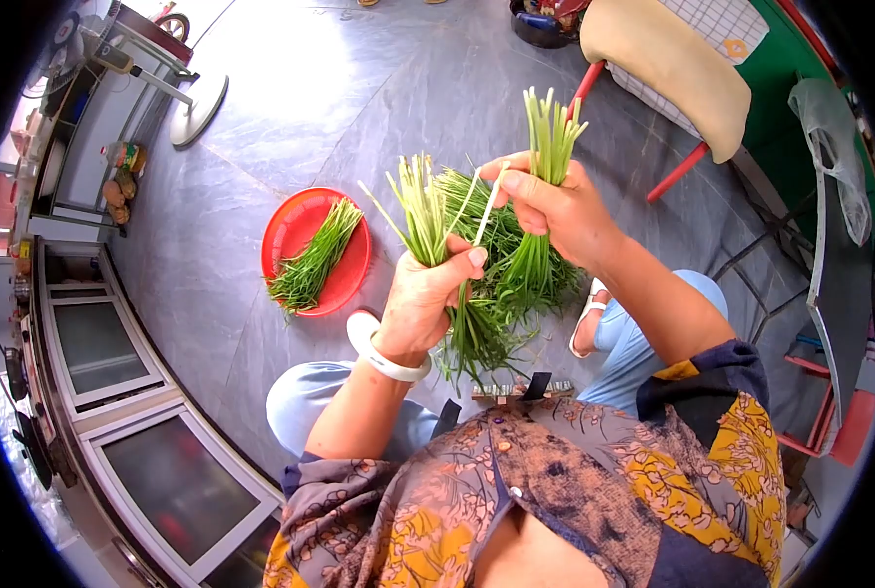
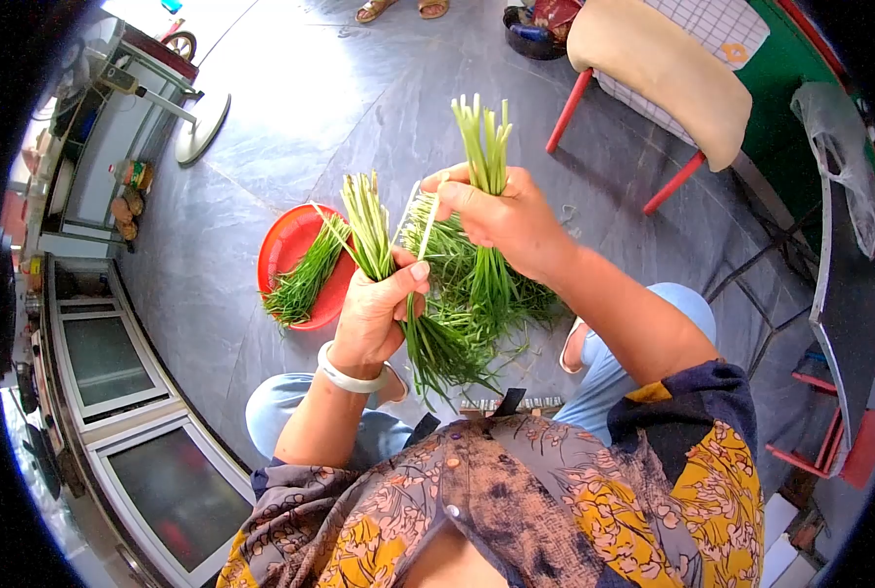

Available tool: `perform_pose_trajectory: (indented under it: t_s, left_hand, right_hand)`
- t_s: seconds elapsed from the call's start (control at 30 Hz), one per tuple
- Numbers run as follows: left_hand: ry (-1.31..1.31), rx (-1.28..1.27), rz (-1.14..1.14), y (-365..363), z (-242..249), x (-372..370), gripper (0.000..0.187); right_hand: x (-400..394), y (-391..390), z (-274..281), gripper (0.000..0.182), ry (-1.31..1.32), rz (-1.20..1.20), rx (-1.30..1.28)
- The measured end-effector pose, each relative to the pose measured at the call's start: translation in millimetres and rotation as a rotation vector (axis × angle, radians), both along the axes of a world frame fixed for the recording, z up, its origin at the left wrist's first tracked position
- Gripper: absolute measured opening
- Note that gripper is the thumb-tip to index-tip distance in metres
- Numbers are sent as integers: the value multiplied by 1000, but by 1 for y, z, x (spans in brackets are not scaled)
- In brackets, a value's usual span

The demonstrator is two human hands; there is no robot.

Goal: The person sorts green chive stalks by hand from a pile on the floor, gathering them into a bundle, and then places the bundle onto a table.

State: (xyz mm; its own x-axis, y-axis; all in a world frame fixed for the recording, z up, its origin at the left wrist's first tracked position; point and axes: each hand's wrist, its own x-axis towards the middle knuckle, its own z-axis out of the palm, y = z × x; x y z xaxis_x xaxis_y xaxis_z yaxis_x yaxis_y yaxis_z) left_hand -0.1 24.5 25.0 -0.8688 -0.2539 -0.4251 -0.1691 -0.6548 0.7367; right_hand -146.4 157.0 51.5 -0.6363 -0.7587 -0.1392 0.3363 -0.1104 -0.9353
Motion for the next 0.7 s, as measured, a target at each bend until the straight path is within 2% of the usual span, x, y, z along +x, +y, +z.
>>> perform_pose_trajectory:
  t_s: [0.1,0.2,0.33,0.47,0.57,0.7]
  left_hand:
    - [7,-11,-8,0,0,0,9]
    - [15,-49,-29,-1,3,1,8]
    - [14,-83,-25,-3,5,0,8]
    - [20,-140,-40,-8,-2,4,13]
    - [-21,-250,-32,-7,5,4,7]
    - [-8,-330,-40,-4,9,2,7]
  right_hand:
    - [-4,0,-5,21,104,2,41]
    - [-8,1,1,16,385,-48,175]
    - [-20,9,8,11,192,-26,144]
    - [-37,15,11,11,106,-123,61]
    - [-38,18,18,13,269,-71,196]
    - [-31,17,8,15,784,32,210]
